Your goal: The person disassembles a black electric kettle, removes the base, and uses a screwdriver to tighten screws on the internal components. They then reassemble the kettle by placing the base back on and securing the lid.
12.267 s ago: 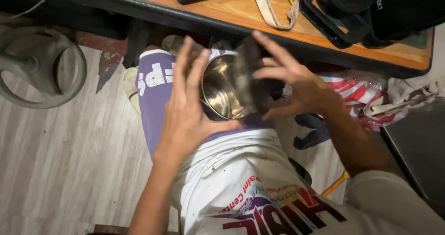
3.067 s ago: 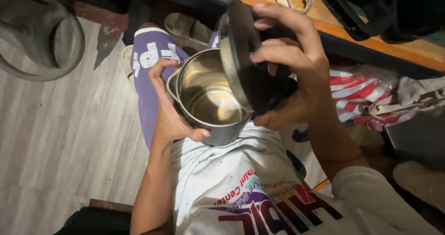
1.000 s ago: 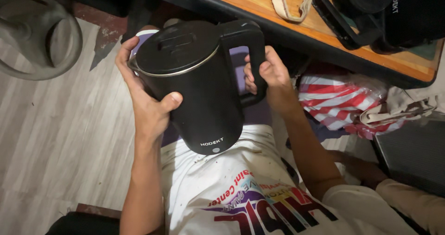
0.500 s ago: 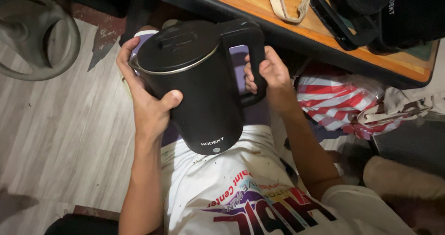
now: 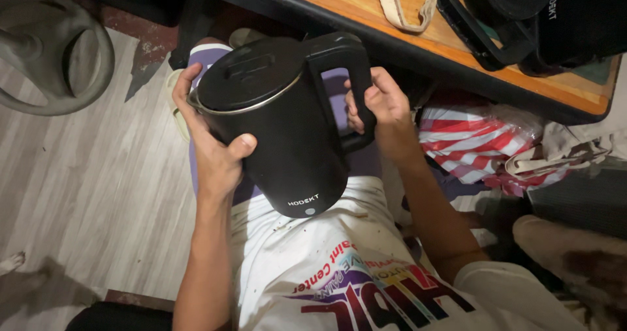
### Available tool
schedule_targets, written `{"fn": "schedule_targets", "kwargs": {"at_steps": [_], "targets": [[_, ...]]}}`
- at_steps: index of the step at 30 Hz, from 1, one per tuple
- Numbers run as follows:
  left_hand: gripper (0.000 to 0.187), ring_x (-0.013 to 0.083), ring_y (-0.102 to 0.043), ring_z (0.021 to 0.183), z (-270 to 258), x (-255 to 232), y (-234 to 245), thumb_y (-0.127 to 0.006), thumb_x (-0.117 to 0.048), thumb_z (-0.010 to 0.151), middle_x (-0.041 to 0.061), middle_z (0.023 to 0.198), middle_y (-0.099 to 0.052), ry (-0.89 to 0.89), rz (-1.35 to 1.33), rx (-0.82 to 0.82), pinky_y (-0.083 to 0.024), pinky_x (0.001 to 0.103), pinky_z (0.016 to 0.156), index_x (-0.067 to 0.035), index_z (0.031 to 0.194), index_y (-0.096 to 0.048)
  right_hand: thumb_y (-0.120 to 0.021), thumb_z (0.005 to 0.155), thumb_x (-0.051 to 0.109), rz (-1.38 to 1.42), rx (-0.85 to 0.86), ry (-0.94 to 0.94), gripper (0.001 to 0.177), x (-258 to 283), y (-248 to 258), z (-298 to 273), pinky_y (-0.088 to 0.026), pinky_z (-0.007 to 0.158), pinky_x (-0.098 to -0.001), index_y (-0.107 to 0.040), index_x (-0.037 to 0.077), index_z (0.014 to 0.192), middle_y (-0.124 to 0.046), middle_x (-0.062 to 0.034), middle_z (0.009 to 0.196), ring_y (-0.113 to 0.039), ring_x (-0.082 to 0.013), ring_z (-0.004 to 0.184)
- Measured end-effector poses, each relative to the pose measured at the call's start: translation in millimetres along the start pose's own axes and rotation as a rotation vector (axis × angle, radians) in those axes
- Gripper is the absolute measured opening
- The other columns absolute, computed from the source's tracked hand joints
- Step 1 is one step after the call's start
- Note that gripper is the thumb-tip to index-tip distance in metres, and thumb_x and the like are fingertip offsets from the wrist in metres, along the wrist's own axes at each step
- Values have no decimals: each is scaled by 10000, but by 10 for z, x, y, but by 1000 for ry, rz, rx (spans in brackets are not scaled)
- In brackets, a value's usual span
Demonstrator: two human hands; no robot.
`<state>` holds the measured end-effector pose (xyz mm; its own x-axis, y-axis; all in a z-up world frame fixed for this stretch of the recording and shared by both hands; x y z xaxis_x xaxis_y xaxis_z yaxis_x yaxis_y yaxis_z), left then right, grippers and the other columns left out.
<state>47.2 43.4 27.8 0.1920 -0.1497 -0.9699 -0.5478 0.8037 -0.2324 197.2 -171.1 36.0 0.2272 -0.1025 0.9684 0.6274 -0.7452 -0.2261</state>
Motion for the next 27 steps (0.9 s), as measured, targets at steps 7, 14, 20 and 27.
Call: {"fn": "schedule_targets", "kwargs": {"at_steps": [7, 14, 20, 27], "targets": [[1187, 300, -551, 1338, 18, 63, -37, -916, -586, 768, 178, 1440, -523, 13, -51, 8, -486, 425, 1208, -105, 1593, -212, -573, 1088, 420, -23, -32, -4, 433, 0, 29, -4, -425, 618, -238, -545, 9, 1222, -541, -45, 845, -493, -87, 668], [1150, 302, -548, 1395, 0, 65, -114, -923, -422, 752, 158, 1484, -492, 39, -74, 15, -473, 431, 1225, -104, 1605, -222, -566, 1081, 410, -53, -25, -50, 436, -19, 106, 10, -431, 650, -237, -536, 10, 1252, -544, -45, 877, -489, -88, 702], [1152, 299, -455, 1440, -51, -95, -134, -946, -226, 694, 173, 1535, -375, -153, 269, -2, -395, 402, 1268, -74, 1584, -230, -521, 1057, 366, 44, 3, -52, 389, -283, 182, 22, -468, 776, -293, -500, 16, 1227, -549, -81, 926, -534, -148, 808], [1171, 308, -514, 1394, -125, -178, -318, -902, -155, 656, 191, 1481, -405, -63, 107, 66, -433, 439, 1285, -60, 1568, -173, -566, 1049, 416, 160, 24, 65, 446, -547, 474, -19, -464, 868, -341, -520, 7, 1221, -545, -108, 983, -544, -190, 920]]}}
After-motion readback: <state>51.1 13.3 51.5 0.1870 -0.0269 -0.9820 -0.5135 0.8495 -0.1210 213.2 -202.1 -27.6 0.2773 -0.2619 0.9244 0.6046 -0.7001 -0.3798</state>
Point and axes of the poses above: each hand's wrist, its own z-axis towards the middle knuckle, its own y-axis out of the back of the hand, x = y × z, the point moved 6 cm from there along z, towards the middle knuckle
